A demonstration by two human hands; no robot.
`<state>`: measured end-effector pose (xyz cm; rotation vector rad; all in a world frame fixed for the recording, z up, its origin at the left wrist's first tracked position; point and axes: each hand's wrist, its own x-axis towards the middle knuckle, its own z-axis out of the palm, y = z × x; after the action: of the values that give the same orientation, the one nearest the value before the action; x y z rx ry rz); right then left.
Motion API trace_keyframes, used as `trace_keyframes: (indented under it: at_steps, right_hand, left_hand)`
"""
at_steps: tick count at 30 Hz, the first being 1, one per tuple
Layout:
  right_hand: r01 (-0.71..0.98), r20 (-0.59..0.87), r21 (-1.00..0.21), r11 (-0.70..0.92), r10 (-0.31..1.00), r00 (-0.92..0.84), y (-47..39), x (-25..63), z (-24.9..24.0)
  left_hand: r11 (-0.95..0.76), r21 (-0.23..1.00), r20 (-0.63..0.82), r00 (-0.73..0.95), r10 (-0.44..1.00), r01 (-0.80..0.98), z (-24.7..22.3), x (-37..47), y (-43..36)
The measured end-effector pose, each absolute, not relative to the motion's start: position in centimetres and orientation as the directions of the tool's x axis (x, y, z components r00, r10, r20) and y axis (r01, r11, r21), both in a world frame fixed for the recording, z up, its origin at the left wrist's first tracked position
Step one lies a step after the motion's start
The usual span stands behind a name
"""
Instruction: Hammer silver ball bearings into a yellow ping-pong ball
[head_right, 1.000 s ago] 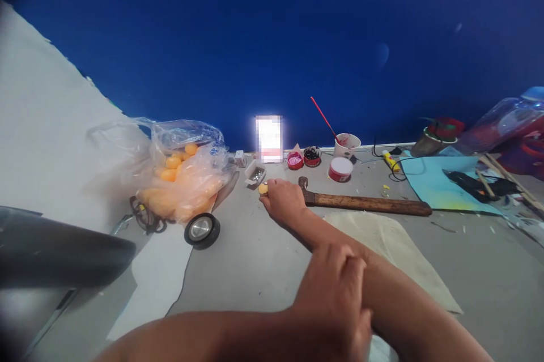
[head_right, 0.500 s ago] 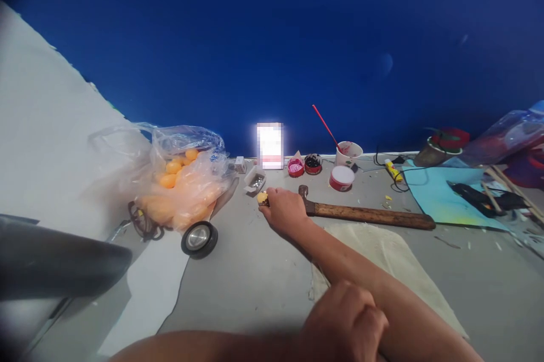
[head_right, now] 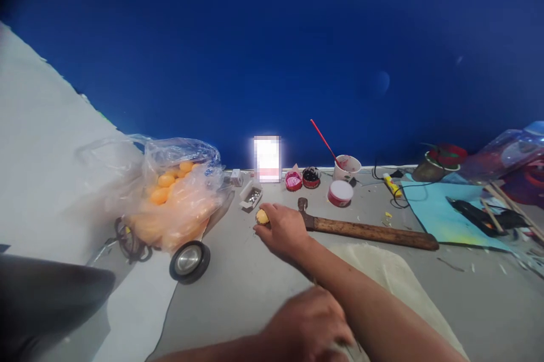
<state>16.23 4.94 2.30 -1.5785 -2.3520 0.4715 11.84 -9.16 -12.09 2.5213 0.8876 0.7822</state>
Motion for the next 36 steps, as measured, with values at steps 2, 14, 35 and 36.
trace_keyframes:
  at_steps: [2,14,35,36]
  right_hand:
    - [0.777,0.084,-0.527,0.344,0.931,-0.355,5.0,16.7,2.4]
    - [0.646,0.08,-0.678,0.351,0.909,-0.41,5.5,17.5,2.7]
    - [0.533,0.039,-0.779,0.33,0.874,-0.485,5.9,18.3,3.0]
    - [0.533,0.04,-0.778,0.332,0.873,-0.485,5.8,18.2,3.0]
  left_hand:
    - [-0.649,0.61,0.438,0.489,0.754,0.455,-7.0,7.8,-6.4]
    - [-0.058,0.998,0.058,0.018,0.998,0.006,0.6,1.7,1.6]
    - [-0.118,0.993,0.118,-0.006,0.993,-0.028,-1.2,1.0,2.2]
    - [-0.128,0.992,0.128,-0.009,0.992,0.005,-1.2,1.0,2.1]
